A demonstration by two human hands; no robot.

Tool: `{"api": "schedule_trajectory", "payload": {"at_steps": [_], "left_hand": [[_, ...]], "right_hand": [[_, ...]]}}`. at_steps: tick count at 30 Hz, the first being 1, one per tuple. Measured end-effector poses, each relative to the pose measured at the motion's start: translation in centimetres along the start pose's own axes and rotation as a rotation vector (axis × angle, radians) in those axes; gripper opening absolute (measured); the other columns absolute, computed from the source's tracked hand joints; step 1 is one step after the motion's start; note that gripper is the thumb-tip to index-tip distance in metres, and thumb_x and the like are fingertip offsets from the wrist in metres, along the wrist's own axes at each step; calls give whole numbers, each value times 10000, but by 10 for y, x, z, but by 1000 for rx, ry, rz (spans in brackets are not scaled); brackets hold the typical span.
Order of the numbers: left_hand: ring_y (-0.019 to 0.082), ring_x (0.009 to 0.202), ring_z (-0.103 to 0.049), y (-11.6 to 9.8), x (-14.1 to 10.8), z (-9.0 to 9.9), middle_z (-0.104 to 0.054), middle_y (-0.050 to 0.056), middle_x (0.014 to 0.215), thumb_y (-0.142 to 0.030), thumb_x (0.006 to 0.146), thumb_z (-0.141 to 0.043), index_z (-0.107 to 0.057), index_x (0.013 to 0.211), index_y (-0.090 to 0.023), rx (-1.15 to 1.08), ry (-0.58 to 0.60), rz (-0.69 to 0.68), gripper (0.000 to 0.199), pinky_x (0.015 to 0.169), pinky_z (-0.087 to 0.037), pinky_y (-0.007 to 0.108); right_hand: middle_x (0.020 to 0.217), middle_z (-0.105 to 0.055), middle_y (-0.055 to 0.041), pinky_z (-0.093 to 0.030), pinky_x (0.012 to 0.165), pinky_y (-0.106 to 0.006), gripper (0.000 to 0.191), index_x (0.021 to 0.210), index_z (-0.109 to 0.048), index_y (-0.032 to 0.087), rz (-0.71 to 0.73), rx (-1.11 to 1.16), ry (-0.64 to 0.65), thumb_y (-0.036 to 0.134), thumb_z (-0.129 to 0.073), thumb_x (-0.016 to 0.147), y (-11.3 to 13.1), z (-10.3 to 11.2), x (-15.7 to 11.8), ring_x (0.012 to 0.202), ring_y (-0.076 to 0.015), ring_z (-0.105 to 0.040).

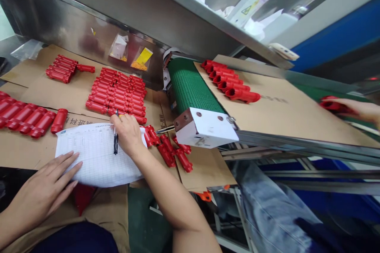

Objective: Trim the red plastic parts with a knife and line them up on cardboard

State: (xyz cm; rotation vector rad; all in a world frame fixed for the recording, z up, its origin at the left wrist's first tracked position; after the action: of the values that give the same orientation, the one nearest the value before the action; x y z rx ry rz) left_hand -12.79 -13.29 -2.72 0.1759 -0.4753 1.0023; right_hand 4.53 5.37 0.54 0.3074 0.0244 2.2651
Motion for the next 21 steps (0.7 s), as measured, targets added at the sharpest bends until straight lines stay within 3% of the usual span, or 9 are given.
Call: {"api": "schedule_trajectory", "payload": {"at_steps": [3,16,19,21], "left_hand": [[381,1359,-676,3,-6,-7,-700,243,1484,-245,1079,-530,-688,1379,-72,-30,16,-6,381,1088,-542,527],[362,1372,-672,8,-7,-13,-715,204,1481,-245,1074,-543,-683,1378,-126,-72,22,-6,356,1098,-542,528],[358,1337,-693,8,-5,-10,-732,201,1455,-261,1080,-533,-695,1353,-135,-73,13,11,342,1082,-548,532],[372,1308,-706,9,-5,-9,-741,209,1432,-248,1076,-534,-708,1328,-135,-86,19,4,327,1064,-549,559]], "right_hand": [[938,-726,-67,-395,826,-357,52,1063,-706,219,-16,32,-3,207,-656,1058,-7,1,0,907,-264,-611],[891,-710,-51,-419,841,-350,79,1083,-742,224,-47,155,-41,281,-706,1043,-18,6,-5,892,-259,-624],[971,-734,-80,-450,911,-383,202,1173,-754,229,-77,203,-133,372,-635,1091,-16,26,-13,963,-277,-641],[1051,-751,-95,-491,921,-404,387,1273,-741,246,-95,340,-218,467,-445,1159,-10,40,-26,975,-270,-658]]}}
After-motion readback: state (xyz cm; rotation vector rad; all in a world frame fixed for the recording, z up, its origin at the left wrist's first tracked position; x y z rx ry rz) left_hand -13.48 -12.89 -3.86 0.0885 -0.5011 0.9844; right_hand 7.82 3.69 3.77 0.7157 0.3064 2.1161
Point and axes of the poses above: each hand's wrist, its own x-axis towards the middle knuckle, its own z-axis out of the back of the hand, y = z × x, the point moved 6 cm from there along x, towards the middle knuckle
